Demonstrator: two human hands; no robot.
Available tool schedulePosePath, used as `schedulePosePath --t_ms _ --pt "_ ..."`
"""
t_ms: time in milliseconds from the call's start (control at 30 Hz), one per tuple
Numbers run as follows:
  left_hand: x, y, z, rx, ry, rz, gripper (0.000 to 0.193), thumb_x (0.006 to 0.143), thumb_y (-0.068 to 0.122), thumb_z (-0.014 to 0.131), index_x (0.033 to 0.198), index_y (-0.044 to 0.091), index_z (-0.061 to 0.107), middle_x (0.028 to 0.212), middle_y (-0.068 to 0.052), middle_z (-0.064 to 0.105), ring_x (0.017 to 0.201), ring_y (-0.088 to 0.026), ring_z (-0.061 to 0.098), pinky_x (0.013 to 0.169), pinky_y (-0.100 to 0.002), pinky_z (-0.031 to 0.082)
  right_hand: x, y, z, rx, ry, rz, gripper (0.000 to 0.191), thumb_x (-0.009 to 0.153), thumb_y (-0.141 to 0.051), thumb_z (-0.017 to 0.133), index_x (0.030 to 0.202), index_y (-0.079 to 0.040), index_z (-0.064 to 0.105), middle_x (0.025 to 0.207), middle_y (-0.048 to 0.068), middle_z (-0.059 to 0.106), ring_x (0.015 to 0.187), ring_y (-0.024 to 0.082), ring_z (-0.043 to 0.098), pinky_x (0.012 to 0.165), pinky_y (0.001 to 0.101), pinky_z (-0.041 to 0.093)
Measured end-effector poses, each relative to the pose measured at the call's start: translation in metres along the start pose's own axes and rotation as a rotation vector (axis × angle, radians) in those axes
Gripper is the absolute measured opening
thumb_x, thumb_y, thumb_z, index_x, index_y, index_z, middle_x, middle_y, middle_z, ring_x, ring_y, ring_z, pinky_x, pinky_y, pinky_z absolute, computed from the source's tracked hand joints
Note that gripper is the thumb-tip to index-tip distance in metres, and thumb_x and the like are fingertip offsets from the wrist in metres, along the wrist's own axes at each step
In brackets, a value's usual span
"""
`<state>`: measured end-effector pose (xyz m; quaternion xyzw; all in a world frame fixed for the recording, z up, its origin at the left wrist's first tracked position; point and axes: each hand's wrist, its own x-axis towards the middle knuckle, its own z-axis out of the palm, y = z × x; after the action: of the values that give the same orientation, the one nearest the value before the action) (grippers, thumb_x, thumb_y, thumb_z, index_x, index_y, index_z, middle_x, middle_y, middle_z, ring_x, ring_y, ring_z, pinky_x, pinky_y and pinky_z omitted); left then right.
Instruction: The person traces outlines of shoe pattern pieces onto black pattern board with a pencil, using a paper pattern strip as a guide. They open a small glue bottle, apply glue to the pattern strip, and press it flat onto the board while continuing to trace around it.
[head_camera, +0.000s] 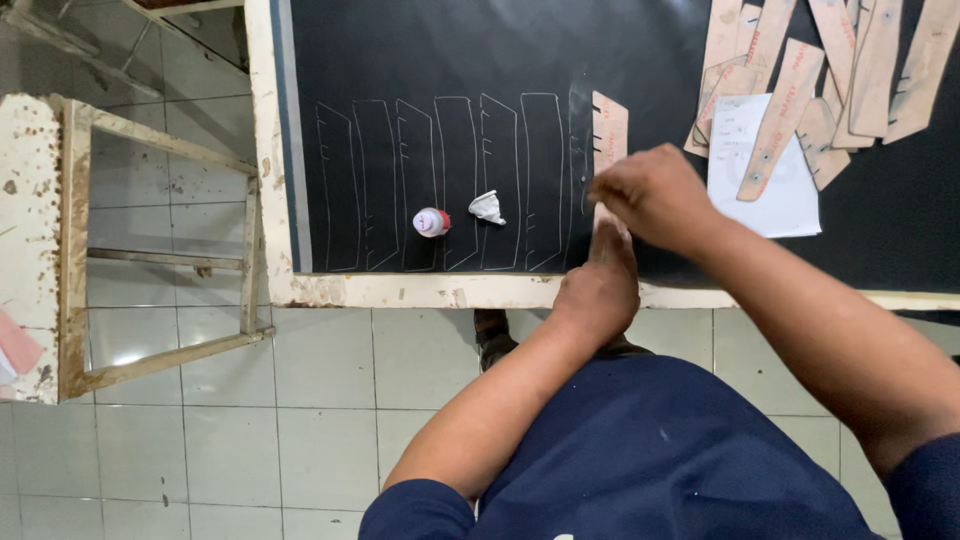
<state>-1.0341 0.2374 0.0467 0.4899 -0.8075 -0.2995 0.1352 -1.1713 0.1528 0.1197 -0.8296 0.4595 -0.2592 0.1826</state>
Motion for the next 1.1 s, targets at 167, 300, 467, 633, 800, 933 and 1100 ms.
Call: schedulePosePath --t_ms 167,300,467,633,800,933,1100 --pt "0.005 -0.005 -0.013 0.219 0.047 0.148 0.04 0.093 0.01 0.053 0.128 -0.01 0.057 0.141 -0.038 0.051 0.063 -0.032 0.074 0.054 -0.041 0.061 0.027 0.029 -0.004 -0.063 0.076 0.002 0.006 0.091 -0.011 0.078 0.093 -0.006 0.076 0.084 0.011 0.073 0.074 0.029 0.071 0.069 0.0382 0.055" --pt "0.006 -0.007 -0.025 0.278 0.164 0.205 0.03 0.093 0.009 0.056 0.12 -0.002 0.065 0.13 -0.026 0.061 0.058 -0.027 0.071 0.052 -0.038 0.059 0.045 0.043 -0.007 -0.041 0.093 0.052 0.008 0.094 -0.011 0.077 0.101 -0.005 0.078 0.089 0.013 0.074 0.077 0.028 0.072 0.07 0.036 0.056" --pt "0.009 -0.01 -0.028 0.332 0.172 0.198 0.027 0.087 0.007 0.059 0.112 -0.003 0.066 0.127 -0.021 0.064 0.055 -0.024 0.069 0.048 -0.037 0.058 0.052 0.044 -0.006 0.023 0.052 0.159 0.011 0.094 -0.014 0.078 0.101 -0.005 0.078 0.089 0.014 0.074 0.075 0.028 0.073 0.067 0.0349 0.057" --pt "0.012 -0.009 -0.023 0.411 0.141 0.217 0.027 0.087 0.008 0.06 0.109 -0.006 0.067 0.131 -0.024 0.061 0.056 -0.023 0.069 0.047 -0.038 0.058 0.042 0.043 -0.006 -0.086 -0.014 0.169 0.013 0.09 -0.017 0.077 0.099 -0.007 0.079 0.088 0.012 0.074 0.074 0.029 0.071 0.068 0.0377 0.056" --pt "0.017 -0.005 -0.027 0.4 0.109 0.17 0.033 0.086 0.01 0.061 0.115 -0.005 0.063 0.148 -0.027 0.051 0.057 -0.025 0.067 0.046 -0.042 0.058 0.03 0.045 -0.008 -0.219 -0.065 0.152 0.015 0.095 -0.021 0.07 0.094 -0.007 0.078 0.088 0.009 0.075 0.082 0.031 0.071 0.074 0.0441 0.053" --pt "0.02 -0.001 -0.033 0.377 0.117 0.131 0.055 0.082 0.01 0.06 0.135 -0.006 0.057 0.156 -0.029 0.038 0.058 -0.027 0.068 0.043 -0.044 0.058 0.027 0.045 -0.007 -0.142 -0.03 0.18 0.015 0.097 -0.019 0.069 0.097 -0.006 0.077 0.093 0.012 0.075 0.084 0.033 0.07 0.075 0.0438 0.054" --pt "0.028 -0.004 -0.04 0.265 -0.02 0.048 0.039 0.088 0.014 0.059 0.126 0.005 0.061 0.162 -0.024 0.033 0.074 -0.032 0.07 0.057 -0.046 0.061 0.033 0.047 -0.003 -0.013 -0.011 0.291 0.017 0.098 -0.02 0.069 0.102 -0.005 0.076 0.092 0.015 0.073 0.082 0.035 0.07 0.072 0.0438 0.056"
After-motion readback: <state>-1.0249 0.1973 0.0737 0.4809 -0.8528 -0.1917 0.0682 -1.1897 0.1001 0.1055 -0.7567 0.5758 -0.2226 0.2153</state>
